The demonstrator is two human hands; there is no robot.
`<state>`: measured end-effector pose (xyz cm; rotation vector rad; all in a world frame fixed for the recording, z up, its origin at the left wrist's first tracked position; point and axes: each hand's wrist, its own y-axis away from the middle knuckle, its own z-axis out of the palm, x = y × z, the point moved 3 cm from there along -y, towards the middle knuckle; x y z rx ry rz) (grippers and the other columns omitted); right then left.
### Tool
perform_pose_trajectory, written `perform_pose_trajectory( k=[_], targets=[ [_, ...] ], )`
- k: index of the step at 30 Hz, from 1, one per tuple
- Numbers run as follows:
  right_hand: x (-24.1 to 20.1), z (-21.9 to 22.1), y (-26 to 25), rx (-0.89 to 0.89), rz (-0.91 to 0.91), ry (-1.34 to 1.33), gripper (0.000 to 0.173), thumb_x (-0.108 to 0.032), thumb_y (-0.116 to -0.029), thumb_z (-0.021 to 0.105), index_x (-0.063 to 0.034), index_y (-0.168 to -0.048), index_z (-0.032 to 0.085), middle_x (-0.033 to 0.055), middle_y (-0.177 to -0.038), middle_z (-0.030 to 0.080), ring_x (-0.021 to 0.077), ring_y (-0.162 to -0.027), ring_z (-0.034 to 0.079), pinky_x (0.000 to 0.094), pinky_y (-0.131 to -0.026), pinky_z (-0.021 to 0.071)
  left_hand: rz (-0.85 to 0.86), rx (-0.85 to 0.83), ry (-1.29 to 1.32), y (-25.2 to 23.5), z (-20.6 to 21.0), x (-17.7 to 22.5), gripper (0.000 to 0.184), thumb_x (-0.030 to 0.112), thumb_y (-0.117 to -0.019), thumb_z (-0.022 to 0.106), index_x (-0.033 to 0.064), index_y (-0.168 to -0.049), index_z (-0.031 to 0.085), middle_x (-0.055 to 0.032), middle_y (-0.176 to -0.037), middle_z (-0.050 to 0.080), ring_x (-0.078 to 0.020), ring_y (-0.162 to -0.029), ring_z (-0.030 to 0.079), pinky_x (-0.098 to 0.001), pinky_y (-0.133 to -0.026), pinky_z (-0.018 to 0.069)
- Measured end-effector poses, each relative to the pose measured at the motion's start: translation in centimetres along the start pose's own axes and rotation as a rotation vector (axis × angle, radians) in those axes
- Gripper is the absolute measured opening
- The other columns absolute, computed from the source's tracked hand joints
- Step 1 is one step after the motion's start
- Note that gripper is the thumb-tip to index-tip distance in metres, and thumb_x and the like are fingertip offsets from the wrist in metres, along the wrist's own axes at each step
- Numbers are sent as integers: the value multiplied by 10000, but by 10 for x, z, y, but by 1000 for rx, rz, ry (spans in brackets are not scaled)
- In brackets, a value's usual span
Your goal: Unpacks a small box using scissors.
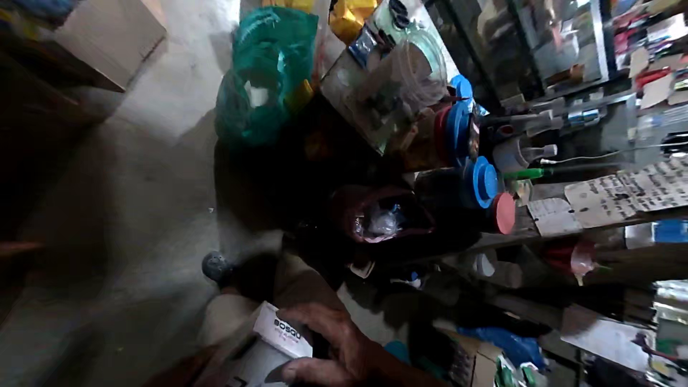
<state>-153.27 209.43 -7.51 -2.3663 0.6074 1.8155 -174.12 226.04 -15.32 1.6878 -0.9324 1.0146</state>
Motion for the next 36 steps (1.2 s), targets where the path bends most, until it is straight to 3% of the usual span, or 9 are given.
perform_pose_trajectory(
  k=[5,9,14,18,22,27,30,34,36],
  targets=[
    [-1,-7,-51,157,41,-39,490,-158,-971,693,114,-1360,571,233,-1270,668,209,-1135,680,324,-1012,554,-10,-144,-127,-71,-58,15,449,249,-1003,590,-142,-1217,644,-316,-1047,708,-383,-907,719,-502,-832,577],
    [3,-25,-102,249,14,-70,453,-169,-976,698,95,-1331,598,225,-1257,672,226,-1160,669,346,-1026,547,96,-248,-246,-160,-90,49,701,516,-1001,548,-128,-1274,610,-307,-1116,697,-398,-968,715,-539,-852,574],
    [18,-80,-198,307,-60,-49,510,-233,-946,744,79,-1328,609,219,-1254,675,247,-1148,675,377,-1015,564,170,-97,-339,-276,-118,96,601,416,-1013,545,-153,-1174,650,-288,-1030,717,-324,-903,727,-449,-838,582],
    [9,-164,-295,359,11,74,470,-289,-990,678,41,-1323,636,176,-1243,683,195,-1053,693,348,-924,593,199,-63,-185,-340,-157,80,630,540,-1053,453,-28,-1242,650,-146,-999,724,-83,-889,694,-270,-823,582],
    [11,-266,-402,711,76,244,338,-146,-1016,620,17,-1310,651,156,-1158,714,176,-903,709,339,-807,609,172,11,-137,-400,-187,88,662,523,-1056,437,-84,-1260,605,-126,-1013,703,-2,-914,643,-202,-835,542],
    [33,-402,-501,891,417,443,373,-215,-1059,511,-26,-1358,628,180,-1218,701,288,-1111,686,466,-969,543,37,44,-158,-478,-217,134,383,159,-1020,466,-186,-1095,614,-134,-898,683,9,-825,618,-176,-803,508],
    [60,-473,-525,832,699,595,372,-228,-1055,488,-30,-1339,623,213,-1246,676,364,-1141,668,561,-949,535,104,-8,2,-522,-239,122,513,497,-1081,404,63,-1045,676,161,-839,659,198,-832,574,-67,-778,500],
    [113,-537,-533,814,1073,693,398,-267,-1031,532,19,-1292,624,264,-1275,652,435,-1188,641,646,-944,510,-46,-90,-33,-574,-287,129,514,316,-1104,350,-131,-1052,597,127,-805,611,185,-794,555,-76,-767,493],
    [138,-555,-538,828,1203,693,450,-312,-1027,550,39,-1301,612,283,-1286,644,456,-1199,630,664,-952,494,-46,-136,-37,-597,-314,128,471,343,-1115,341,-31,-1047,620,178,-800,625,188,-799,570,-87,-758,510]
  ],
)
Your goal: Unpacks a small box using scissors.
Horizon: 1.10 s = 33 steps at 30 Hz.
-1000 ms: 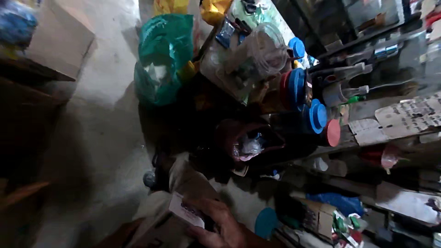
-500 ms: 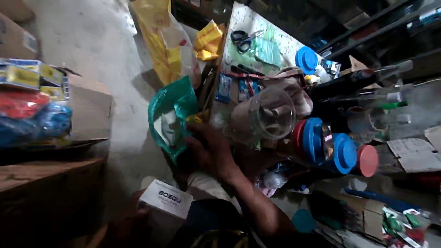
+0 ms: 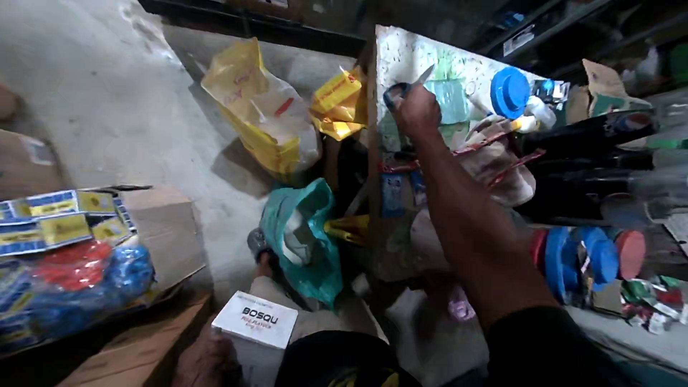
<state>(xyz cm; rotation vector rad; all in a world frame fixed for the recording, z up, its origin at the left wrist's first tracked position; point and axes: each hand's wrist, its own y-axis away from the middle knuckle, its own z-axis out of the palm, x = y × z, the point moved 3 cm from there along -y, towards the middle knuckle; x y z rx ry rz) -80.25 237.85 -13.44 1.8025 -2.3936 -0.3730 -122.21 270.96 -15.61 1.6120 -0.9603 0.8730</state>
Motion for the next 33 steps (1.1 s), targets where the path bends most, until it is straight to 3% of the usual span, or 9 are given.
perform_pose_trajectory(
  k=[5,8,13,15,18,22,24,29,33],
  targets=[
    [-5,4,-42,-43,157,27,638,-412,-996,609,83,-1389,522,327,-1343,592,499,-1262,570,699,-999,435,-44,-78,-18,-42,-52,6,673,462,-1092,358,-176,-1187,549,15,-936,658,151,-905,575,-112,-858,504],
    [0,1,-50,-96,227,-51,660,-405,-906,726,96,-1309,576,353,-1305,591,522,-1232,570,734,-973,432,-8,-21,-29,-67,-72,2,736,564,-1069,351,-121,-1179,596,37,-935,672,143,-886,591,-112,-827,517],
    [22,-1,-37,-136,348,-386,550,-306,-914,703,14,-1336,554,188,-1101,639,263,-847,644,486,-761,561,227,-13,-54,-120,-107,3,715,597,-1058,350,-39,-1196,644,34,-1004,707,111,-932,616,-152,-858,538],
    [26,-9,-15,-135,279,-548,550,-264,-964,643,-32,-1443,501,186,-1167,643,239,-857,654,456,-759,568,345,-6,-41,-139,-121,8,652,579,-1063,362,17,-1212,658,58,-1038,711,99,-963,624,-178,-887,546],
    [19,-24,43,-67,43,-819,469,-280,-1007,573,-124,-1443,497,18,-1046,655,76,-744,637,291,-653,575,407,33,-89,-159,-142,24,688,648,-1034,359,55,-1207,662,45,-973,702,58,-879,636,-204,-809,563],
    [-18,-17,154,-125,-188,-987,550,-433,-935,707,-180,-1398,550,-80,-1015,684,34,-808,663,266,-718,597,522,77,-181,-172,-166,40,735,659,-1028,375,9,-1249,637,-26,-1061,710,8,-941,656,-235,-840,569],
    [-54,-6,208,-196,-309,-1017,563,-353,-905,753,-133,-1389,570,-58,-995,708,49,-788,676,259,-685,609,628,78,-220,-179,-173,46,712,624,-1048,367,-9,-1251,622,-62,-1112,702,-24,-1023,657,-262,-913,560],
    [-112,17,294,-510,-651,-1010,504,-138,-930,731,37,-1368,553,60,-1100,727,94,-970,705,267,-871,612,737,105,-338,-194,-185,66,748,635,-1050,329,-34,-1216,619,-111,-1037,699,-66,-963,678,-283,-866,577],
    [-119,15,306,-539,-752,-832,588,-442,-878,796,-73,-1299,616,59,-1091,673,58,-937,629,225,-830,558,799,102,-422,-196,-189,80,817,679,-1030,325,-58,-1239,610,-161,-1043,699,-109,-961,686,-304,-859,580]
  ],
)
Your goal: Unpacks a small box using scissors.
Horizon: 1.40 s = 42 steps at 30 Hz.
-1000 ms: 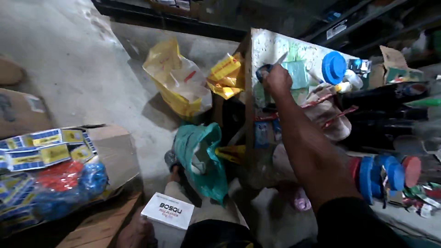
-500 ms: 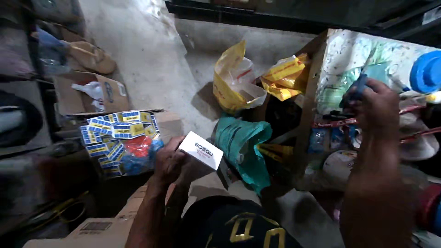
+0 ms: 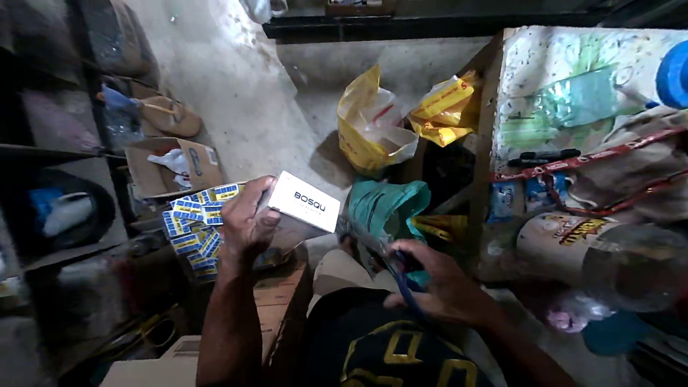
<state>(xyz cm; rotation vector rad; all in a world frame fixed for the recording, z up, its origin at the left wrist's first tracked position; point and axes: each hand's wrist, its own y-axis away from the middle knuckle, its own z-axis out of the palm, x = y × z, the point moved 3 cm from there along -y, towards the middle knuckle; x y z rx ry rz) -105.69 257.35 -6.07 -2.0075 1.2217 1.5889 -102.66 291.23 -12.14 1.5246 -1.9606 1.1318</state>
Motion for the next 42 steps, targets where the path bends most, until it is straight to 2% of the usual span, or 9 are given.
perform_pose_trajectory(
  k=[1,3,14,18,22,29,34,39,42],
  targets=[
    [-2,-2,1,-1,-1,61,680,-562,-831,798,-88,-1285,621,59,-1097,671,77,-950,628,246,-831,560,21,-4,-4,-1,-1,2,819,680,-1027,338,-62,-1237,612,-168,-1048,700,-120,-964,689,-310,-862,581],
    [-6,-5,4,-7,-14,165,759,-647,-799,775,-78,-1277,619,85,-1105,673,134,-966,639,298,-833,570,53,-5,-5,-2,-3,6,809,683,-1021,359,-56,-1221,620,-158,-1020,701,-115,-925,689,-297,-826,584],
    [-14,0,16,-8,-9,418,714,-660,-880,671,-63,-1270,630,142,-971,657,293,-848,654,452,-696,575,155,-30,-20,-3,0,26,718,613,-1033,442,-55,-1218,628,-172,-1058,710,-136,-988,699,-304,-885,577],
    [-8,8,20,23,-13,462,703,-671,-898,637,-72,-1265,638,143,-945,643,289,-812,654,424,-652,576,107,-81,12,-2,8,29,745,627,-1032,426,-66,-1193,648,-189,-1019,716,-164,-932,711,-330,-834,596],
    [-2,15,23,48,-16,468,708,-684,-902,624,-66,-1245,648,137,-929,643,272,-776,646,412,-630,571,63,-95,94,5,22,27,734,615,-1051,378,-58,-1170,645,-141,-950,703,-112,-859,693,-299,-771,596],
    [-9,13,17,106,-45,528,705,-668,-907,627,-46,-1241,638,147,-954,657,290,-824,665,424,-674,585,-1,-139,331,24,58,42,683,595,-1059,377,-16,-1186,655,-97,-964,715,-78,-898,693,-284,-814,593],
    [-7,7,13,75,-4,442,717,-619,-891,687,-8,-1254,595,145,-1024,684,266,-866,680,413,-728,593,-36,-91,293,36,72,43,704,574,-1075,336,-45,-1185,652,-126,-951,725,-70,-901,700,-262,-825,586],
    [-3,1,13,-6,67,288,624,-483,-885,758,14,-1233,610,183,-1021,690,313,-876,693,484,-745,591,-2,-155,318,38,74,44,590,516,-1077,412,-7,-1195,659,-99,-1078,724,-32,-1039,672,-242,-930,553],
    [4,-6,13,-146,131,-85,625,-436,-849,821,1,-1225,579,90,-834,623,153,-703,593,313,-649,525,176,-273,186,22,65,39,671,598,-1045,433,-23,-1178,651,-192,-1015,718,-190,-956,713,-344,-843,588]
  ],
)
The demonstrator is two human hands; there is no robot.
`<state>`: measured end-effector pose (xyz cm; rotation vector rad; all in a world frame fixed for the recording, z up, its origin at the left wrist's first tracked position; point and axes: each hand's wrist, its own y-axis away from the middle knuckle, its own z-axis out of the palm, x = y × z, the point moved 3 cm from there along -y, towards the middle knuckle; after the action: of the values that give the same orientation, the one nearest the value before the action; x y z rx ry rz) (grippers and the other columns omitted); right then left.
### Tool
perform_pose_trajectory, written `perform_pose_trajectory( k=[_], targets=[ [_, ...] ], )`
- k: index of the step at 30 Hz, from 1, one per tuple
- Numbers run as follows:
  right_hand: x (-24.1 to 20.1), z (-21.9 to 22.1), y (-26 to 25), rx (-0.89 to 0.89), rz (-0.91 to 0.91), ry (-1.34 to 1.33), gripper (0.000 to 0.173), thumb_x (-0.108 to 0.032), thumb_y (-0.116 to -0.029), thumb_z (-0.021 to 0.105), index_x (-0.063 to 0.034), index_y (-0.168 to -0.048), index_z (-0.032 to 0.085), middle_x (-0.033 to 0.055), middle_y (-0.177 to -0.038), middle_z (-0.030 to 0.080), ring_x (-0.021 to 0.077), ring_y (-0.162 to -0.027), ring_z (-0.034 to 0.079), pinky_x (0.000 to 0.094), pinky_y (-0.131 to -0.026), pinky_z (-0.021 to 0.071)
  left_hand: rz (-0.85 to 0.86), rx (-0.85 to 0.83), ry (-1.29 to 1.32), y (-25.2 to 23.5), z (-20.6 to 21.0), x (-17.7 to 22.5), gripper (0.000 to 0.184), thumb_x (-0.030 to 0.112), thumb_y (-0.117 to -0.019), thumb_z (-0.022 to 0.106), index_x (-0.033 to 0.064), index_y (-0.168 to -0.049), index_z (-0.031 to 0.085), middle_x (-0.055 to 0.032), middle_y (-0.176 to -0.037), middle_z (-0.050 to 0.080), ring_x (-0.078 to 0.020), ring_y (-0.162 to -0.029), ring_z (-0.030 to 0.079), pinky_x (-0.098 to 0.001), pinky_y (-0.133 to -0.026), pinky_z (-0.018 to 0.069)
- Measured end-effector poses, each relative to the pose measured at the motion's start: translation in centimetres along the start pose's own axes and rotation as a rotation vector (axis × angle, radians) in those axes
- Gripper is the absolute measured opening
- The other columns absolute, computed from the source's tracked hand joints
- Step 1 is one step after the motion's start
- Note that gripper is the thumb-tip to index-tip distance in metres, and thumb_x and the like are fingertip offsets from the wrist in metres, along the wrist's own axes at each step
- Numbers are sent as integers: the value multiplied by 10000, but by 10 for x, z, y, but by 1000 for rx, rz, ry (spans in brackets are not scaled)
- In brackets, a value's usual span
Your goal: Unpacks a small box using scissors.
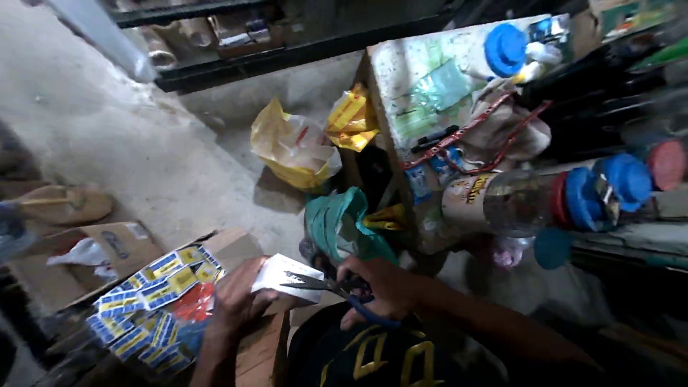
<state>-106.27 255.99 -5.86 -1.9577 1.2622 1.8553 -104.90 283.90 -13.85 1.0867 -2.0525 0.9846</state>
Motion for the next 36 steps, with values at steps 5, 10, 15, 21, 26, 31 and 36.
perform_pose_trajectory(
  k=[5,10,15,21,26,31,36],
  targets=[
    [-9,-25,-5,249,-151,-62,562,-368,-855,830,9,-1204,602,59,-878,644,68,-764,598,227,-709,528,-43,60,29,-12,11,0,677,573,-1050,430,-54,-1140,667,-168,-1015,732,-129,-967,707,-287,-878,572],
    [25,-119,-1,830,170,320,552,-220,-902,765,-24,-1368,543,151,-1092,700,238,-897,704,453,-795,608,-362,228,469,12,40,8,491,542,-1055,441,154,-1223,692,172,-1106,712,102,-1028,634,-169,-931,539],
    [100,-238,-21,1098,619,481,503,-243,-991,635,33,-1396,522,291,-1199,661,459,-1101,661,635,-942,520,-387,178,582,15,56,17,420,580,-1030,455,301,-1247,682,232,-1107,710,120,-1003,640,-134,-889,541],
    [133,-294,-41,1047,911,559,526,-260,-1015,586,101,-1384,489,344,-1273,615,508,-1205,606,658,-989,482,-518,13,494,6,73,25,717,702,-970,422,65,-1177,677,104,-920,727,100,-830,653,-151,-756,569],
    [108,-280,-35,885,884,668,445,-246,-1019,550,97,-1299,586,368,-1308,585,541,-1262,550,699,-999,442,-372,-30,381,-9,86,28,723,571,-1070,332,-75,-1204,626,-29,-966,715,83,-902,640,-149,-839,544],
    [127,-274,-10,858,743,557,570,-300,-1003,636,107,-1385,521,361,-1358,556,520,-1283,543,684,-1057,420,-348,-2,442,-8,110,36,754,616,-1053,324,-56,-1200,632,-25,-977,722,54,-922,658,-187,-843,565],
    [167,-281,-7,759,745,607,707,-418,-993,635,88,-1458,469,339,-1477,469,516,-1339,497,711,-1071,390,-405,-1,393,8,131,50,730,613,-1056,322,-29,-1152,656,1,-839,682,52,-724,615,-169,-679,552]
  ],
)
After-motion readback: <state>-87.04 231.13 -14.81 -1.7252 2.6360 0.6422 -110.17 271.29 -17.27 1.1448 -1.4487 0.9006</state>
